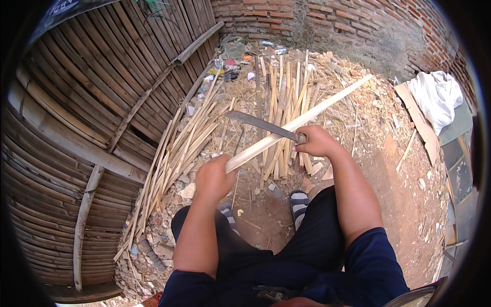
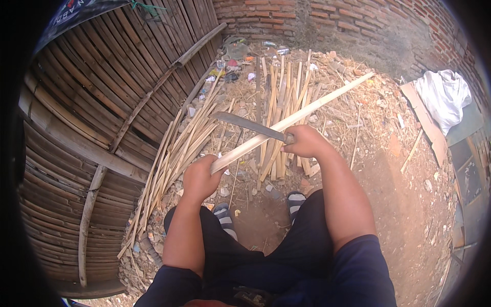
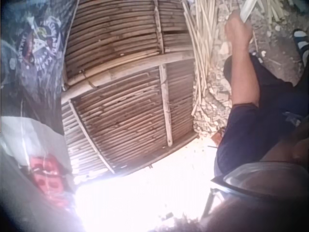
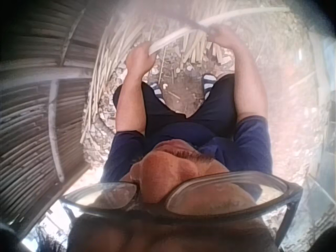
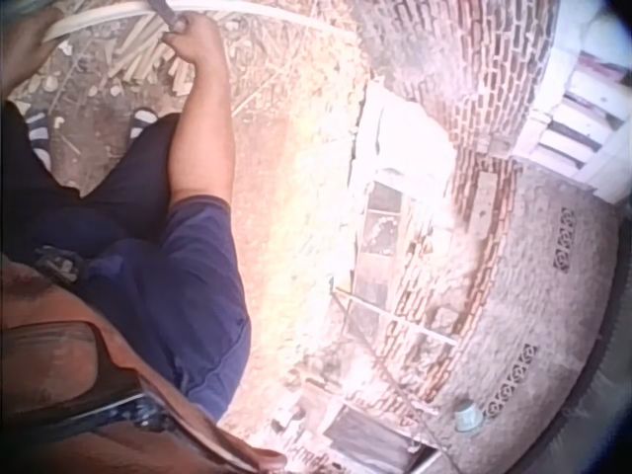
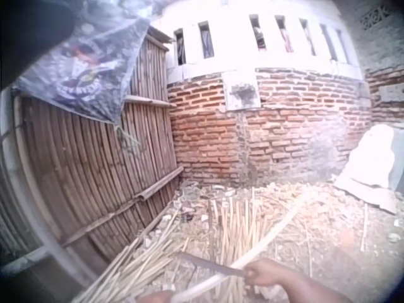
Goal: The person is shaving a long bamboo stick using a knife, removing thin layers while sitting on the ground.
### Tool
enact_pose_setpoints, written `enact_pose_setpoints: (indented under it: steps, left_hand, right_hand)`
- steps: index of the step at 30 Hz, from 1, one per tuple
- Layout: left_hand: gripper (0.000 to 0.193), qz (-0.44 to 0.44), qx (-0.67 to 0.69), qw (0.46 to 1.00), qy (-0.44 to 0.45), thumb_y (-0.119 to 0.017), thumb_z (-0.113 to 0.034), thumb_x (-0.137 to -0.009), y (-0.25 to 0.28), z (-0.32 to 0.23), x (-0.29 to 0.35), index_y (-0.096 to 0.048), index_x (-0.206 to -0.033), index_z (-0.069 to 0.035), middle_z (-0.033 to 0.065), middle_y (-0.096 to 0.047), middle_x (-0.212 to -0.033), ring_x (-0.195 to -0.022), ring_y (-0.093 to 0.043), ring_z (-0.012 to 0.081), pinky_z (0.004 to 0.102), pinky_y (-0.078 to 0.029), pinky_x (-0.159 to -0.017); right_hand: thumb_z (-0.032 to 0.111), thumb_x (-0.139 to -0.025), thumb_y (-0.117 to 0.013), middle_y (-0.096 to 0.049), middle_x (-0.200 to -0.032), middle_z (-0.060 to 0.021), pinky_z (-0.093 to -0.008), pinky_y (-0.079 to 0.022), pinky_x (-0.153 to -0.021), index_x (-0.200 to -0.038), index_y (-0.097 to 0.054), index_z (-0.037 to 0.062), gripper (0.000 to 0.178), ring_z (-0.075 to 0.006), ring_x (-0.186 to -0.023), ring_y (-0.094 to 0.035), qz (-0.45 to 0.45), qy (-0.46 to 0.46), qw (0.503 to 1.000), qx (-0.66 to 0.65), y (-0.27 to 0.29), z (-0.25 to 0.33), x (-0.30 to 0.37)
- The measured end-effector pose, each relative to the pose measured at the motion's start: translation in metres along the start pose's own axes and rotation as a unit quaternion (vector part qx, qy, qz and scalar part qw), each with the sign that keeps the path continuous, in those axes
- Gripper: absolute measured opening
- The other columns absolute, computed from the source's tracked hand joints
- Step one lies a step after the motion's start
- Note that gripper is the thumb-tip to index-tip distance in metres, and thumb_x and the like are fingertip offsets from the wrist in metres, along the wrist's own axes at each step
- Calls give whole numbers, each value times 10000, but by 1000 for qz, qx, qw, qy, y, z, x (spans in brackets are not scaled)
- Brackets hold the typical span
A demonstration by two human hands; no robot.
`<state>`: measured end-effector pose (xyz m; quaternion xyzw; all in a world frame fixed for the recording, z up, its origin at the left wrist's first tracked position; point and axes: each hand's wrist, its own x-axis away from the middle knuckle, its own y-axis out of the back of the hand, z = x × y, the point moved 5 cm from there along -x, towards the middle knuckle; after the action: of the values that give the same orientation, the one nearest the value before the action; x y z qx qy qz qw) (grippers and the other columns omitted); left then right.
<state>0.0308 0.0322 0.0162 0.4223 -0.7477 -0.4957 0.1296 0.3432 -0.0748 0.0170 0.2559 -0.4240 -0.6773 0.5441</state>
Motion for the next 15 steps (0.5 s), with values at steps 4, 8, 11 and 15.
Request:
enact_pose_setpoints:
  steps: [4, 8, 11, 15]
  left_hand:
    - [287, 7, 1, 1000, 1, -813, -310, -912, 0, -1, 0, -760, -1050, -63, 175, -763, -947, -892, -731, 412, 504, -557, -779]
    - [287, 13, -8, 1000, 4, -810, -310, -914, 0, -2, -1, -757, -1043, -59, 180, -760, -938, -887, -729, 415, 505, -555, -776]
    - [285, 9, -7, 1000, 1, -809, -310, -916, -1, -2, 0, -755, -1037, -58, 182, -758, -932, -883, -728, 415, 505, -554, -773]
    - [282, 10, -7, 1000, -1, -808, -310, -917, -1, -2, -1, -754, -1030, -57, 183, -756, -924, -876, -728, 414, 505, -553, -768]
  right_hand:
    - [340, -796, -903, -762, -1111, -276, -478, -565, -952, -1204, -757, -10, 558, -436, -1081, -728, 16, 8, 1000, 12, -3, 2, -2]
    - [344, -790, -909, -763, -1120, -274, -480, -561, -960, -1209, -759, -5, 566, -438, -1085, -725, 8, 15, 1000, -5, -6, -3, -3]
    - [344, -788, -912, -763, -1125, -273, -482, -560, -964, -1210, -761, -1, 565, -437, -1089, -725, 7, 14, 1000, -4, -7, -3, -3]
    - [341, -789, -914, -765, -1124, -268, -480, -561, -963, -1203, -762, 4, 556, -432, -1089, -726, 4, 17, 1000, -3, -9, -4, -3]
